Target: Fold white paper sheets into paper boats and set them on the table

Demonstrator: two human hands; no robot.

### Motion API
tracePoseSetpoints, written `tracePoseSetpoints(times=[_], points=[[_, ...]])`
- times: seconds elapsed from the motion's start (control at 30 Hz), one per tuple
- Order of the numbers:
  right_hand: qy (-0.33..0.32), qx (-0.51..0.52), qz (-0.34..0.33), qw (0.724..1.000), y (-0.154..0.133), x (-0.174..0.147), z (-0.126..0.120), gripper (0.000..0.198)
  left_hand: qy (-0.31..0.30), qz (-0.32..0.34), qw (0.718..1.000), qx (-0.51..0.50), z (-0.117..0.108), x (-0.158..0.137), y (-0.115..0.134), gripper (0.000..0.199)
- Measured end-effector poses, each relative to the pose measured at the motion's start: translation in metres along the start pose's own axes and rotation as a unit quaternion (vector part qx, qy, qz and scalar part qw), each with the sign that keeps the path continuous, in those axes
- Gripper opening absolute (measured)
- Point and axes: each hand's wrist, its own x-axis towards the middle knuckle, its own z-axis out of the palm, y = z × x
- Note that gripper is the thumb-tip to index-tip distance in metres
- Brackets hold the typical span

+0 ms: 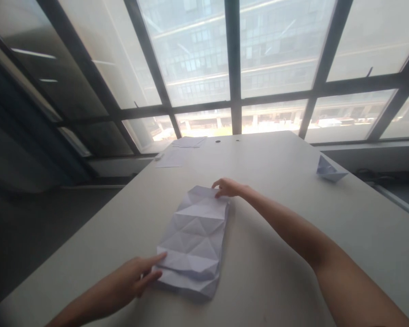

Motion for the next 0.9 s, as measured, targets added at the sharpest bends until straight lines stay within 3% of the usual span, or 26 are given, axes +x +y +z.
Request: tracePoseSetpoints(times=[0.07,0.1,0.2,0.23,0.33,0.43,0.53,0.63,0.7,0.8,0.9], points=[[-0.002,-0.065,-0.013,0.998,-0.004,-0.002,0.009,0.046,-0.049,-0.007,0.999,-0.004,-0.013,-0.002,0.008,0.048],[0.001,-0.091,-0.018,0.996,-0.006,-0.004,0.011,0.046,-0.039,0.016,0.999,0.005,-0.021,0.002,0.016,0.044],[0.009,-0.148,-0.03,0.988,-0.009,-0.01,0.012,0.044,0.11,0.144,0.982,0.055,-0.036,0.03,0.044,0.035],[0.008,-0.162,-0.036,0.986,-0.011,-0.012,0.012,0.044,0.13,0.192,0.969,0.081,-0.037,0.045,0.053,0.034],[0.031,-0.216,-0.061,0.974,-0.022,-0.023,0.011,0.056,0.062,0.281,0.944,0.164,-0.02,0.091,0.063,0.05],[0.14,-0.289,-0.088,0.943,-0.043,-0.039,0.022,0.071,-0.042,0.277,0.931,0.235,0.008,0.117,0.054,0.073],[0.201,-0.29,-0.103,0.93,-0.066,-0.056,0.053,0.053,-0.016,0.265,0.93,0.254,0.031,0.121,0.039,0.076],[0.134,-0.228,-0.109,0.958,-0.075,-0.064,0.086,0.047,0.043,0.28,0.922,0.264,0.044,0.118,0.031,0.076],[0.079,-0.18,-0.075,0.978,-0.072,-0.061,0.097,0.047,0.056,0.286,0.917,0.271,0.047,0.118,0.029,0.074],[0.025,-0.16,-0.058,0.985,-0.061,-0.045,0.095,0.059,0.059,0.284,0.914,0.283,0.048,0.119,0.031,0.071],[0.023,-0.172,-0.033,0.984,-0.054,-0.021,0.087,0.062,0.061,0.279,0.912,0.295,0.047,0.119,0.032,0.069]])
